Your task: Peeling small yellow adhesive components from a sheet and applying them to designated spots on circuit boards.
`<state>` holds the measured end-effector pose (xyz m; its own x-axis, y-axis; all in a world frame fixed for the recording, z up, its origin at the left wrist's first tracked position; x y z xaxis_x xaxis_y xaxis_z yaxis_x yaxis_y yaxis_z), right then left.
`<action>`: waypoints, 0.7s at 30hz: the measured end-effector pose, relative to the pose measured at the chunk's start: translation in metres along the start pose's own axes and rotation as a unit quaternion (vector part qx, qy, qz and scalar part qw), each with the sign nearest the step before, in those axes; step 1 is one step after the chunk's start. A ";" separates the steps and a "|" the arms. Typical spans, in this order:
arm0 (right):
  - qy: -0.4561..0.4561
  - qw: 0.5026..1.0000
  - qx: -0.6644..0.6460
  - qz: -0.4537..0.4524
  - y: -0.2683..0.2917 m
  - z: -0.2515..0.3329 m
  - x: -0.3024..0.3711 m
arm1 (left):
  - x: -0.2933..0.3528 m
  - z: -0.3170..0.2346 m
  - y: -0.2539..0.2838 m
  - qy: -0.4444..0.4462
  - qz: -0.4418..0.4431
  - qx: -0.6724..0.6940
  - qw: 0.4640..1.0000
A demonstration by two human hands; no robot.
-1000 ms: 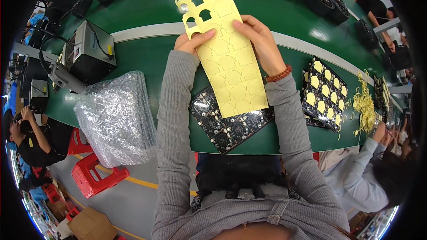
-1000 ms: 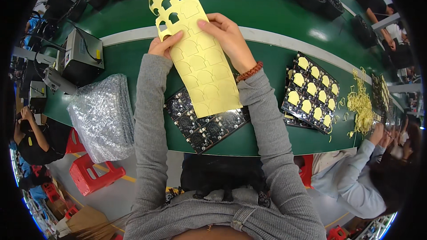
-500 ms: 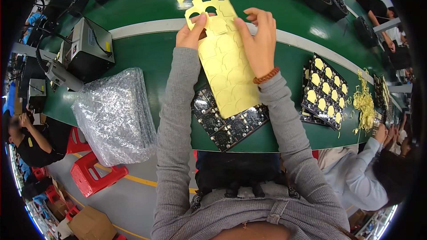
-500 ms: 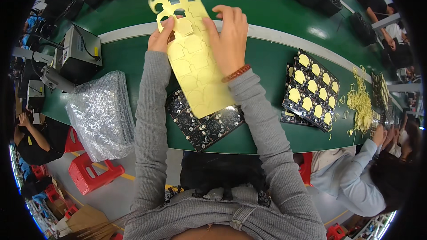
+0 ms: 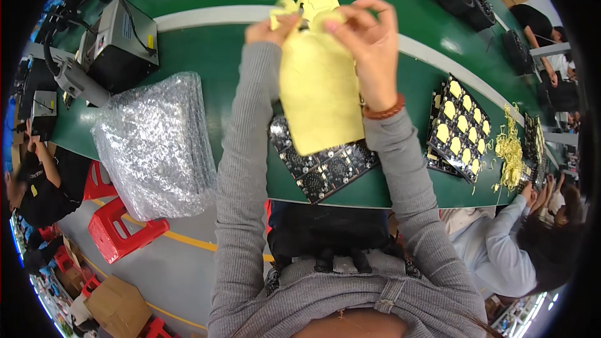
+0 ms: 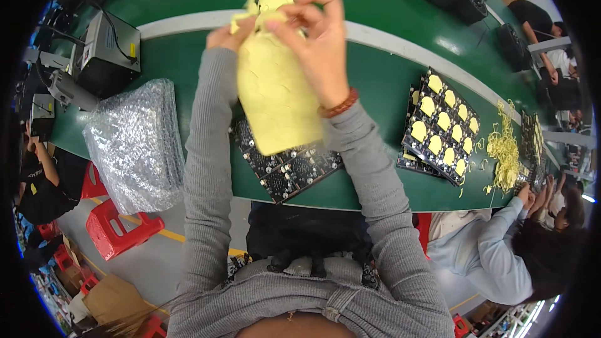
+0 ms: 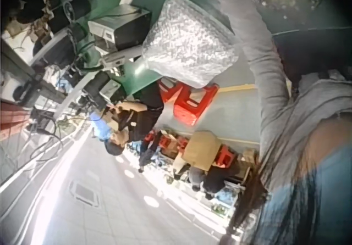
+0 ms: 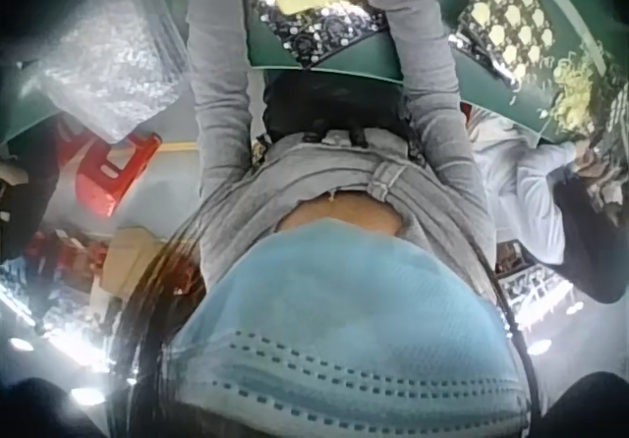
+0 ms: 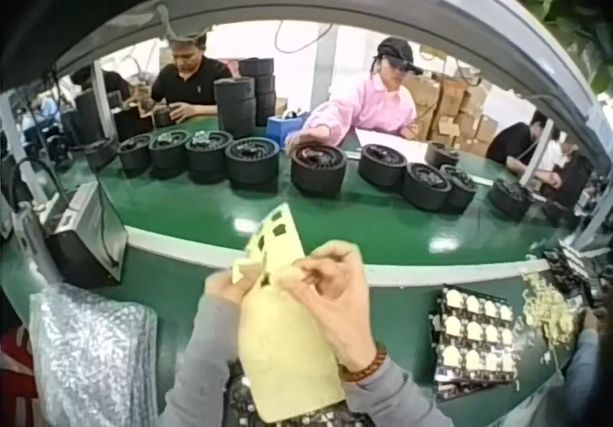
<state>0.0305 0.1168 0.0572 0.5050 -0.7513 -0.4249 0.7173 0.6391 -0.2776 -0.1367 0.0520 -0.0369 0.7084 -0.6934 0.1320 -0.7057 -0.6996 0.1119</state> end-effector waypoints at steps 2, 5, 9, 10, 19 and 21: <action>-0.005 1.000 -0.002 -0.030 0.022 0.011 0.007 | 0.000 -0.004 0.018 -0.044 -0.100 -0.256 0.960; -0.095 0.990 0.109 -0.005 0.054 0.018 0.023 | 0.010 -0.028 0.059 -0.080 -0.224 -0.457 0.857; -0.190 0.962 0.194 0.013 0.093 -0.018 0.072 | 0.045 -0.067 0.038 -0.292 -0.460 -0.546 0.637; -0.196 0.960 0.200 0.013 0.098 -0.020 0.075 | 0.037 -0.065 0.023 -0.345 -0.350 -0.458 0.741; -0.207 0.940 0.251 0.106 0.095 -0.022 0.084 | 0.074 -0.004 -0.112 -0.053 0.336 -0.347 0.874; -0.215 0.939 0.248 0.102 0.097 -0.021 0.086 | 0.074 -0.003 -0.113 -0.052 0.344 -0.329 0.878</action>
<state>0.1335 0.1176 -0.0246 0.7265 -0.6871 -0.0094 0.6667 0.7014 0.2521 -0.0046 0.0801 -0.0370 0.0852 -0.9490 0.3035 -0.7981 0.1173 0.5910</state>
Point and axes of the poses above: each hand's wrist, its own x-axis away from the middle knuckle, its own y-axis out of the back of the hand, z = x × y, the point moved 7 cm from there along -x, towards the middle knuckle, and after that the axes turned 2 degrees about y, right-handed, at the moved point
